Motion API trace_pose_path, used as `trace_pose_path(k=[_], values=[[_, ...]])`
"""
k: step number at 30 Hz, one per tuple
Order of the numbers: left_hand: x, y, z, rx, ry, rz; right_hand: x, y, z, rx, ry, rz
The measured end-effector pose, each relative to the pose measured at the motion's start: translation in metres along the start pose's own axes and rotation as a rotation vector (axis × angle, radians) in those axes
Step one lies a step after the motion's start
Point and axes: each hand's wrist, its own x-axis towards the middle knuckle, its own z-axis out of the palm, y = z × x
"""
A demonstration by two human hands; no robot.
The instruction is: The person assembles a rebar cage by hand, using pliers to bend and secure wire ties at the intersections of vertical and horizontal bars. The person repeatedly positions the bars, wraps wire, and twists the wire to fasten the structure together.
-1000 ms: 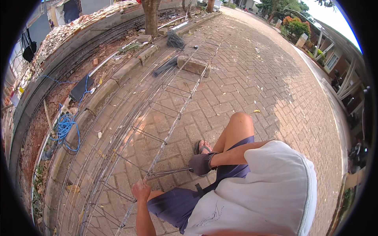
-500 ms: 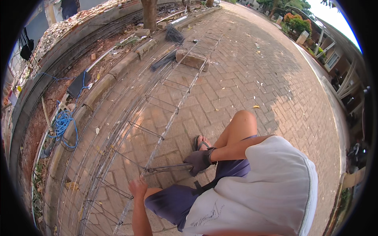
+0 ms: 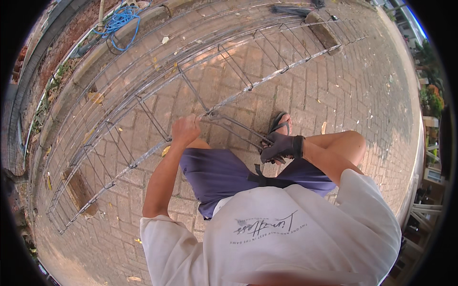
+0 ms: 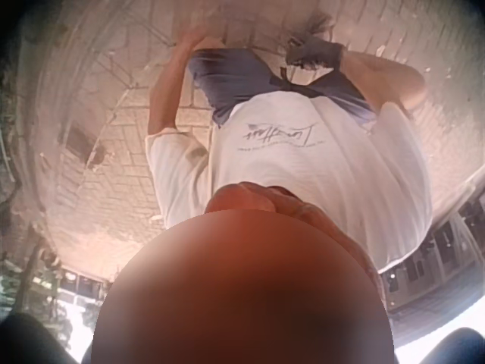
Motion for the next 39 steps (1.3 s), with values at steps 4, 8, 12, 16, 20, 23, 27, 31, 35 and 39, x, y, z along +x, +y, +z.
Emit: trace_pose_path(k=[4, 8, 12, 16, 20, 23, 27, 31, 35, 39], values=[[0.001, -0.001, 0.005, 0.027, 0.048, 0.04, -0.015, -0.006, 0.019, -1.231, 0.889, -0.316], [0.004, -0.007, 0.013, 0.041, 0.035, 0.038, -0.013, 0.005, 0.034, -1.144, 0.793, -0.112], [0.005, -0.014, 0.019, 0.081, 0.057, 0.083, 0.006, 0.028, 0.048, -0.535, 0.58, -0.09], [0.004, -0.017, 0.022, 0.077, 0.085, 0.101, 0.021, 0.031, 0.04, -0.068, 0.222, 0.086], [0.004, -0.016, 0.02, 0.095, 0.082, 0.093, 0.011, 0.02, 0.019, 0.309, -0.118, 0.243], [0.005, -0.014, 0.019, 0.109, 0.066, 0.096, -0.004, 0.022, 0.022, -0.134, 0.197, -0.13], [0.002, -0.012, 0.015, 0.097, 0.067, 0.067, 0.001, 0.027, 0.039, -0.493, 0.45, -0.44], [0.003, -0.009, 0.012, 0.05, 0.035, 0.062, 0.011, 0.026, 0.022, -0.026, 0.024, -0.053], [0.002, -0.008, 0.011, 0.04, 0.032, 0.059, 0.006, 0.017, 0.005, -0.051, -0.116, -0.009], [0.0, -0.009, 0.011, 0.039, 0.089, 0.079, -0.004, 0.018, 0.03, -0.847, 0.626, -0.07]])
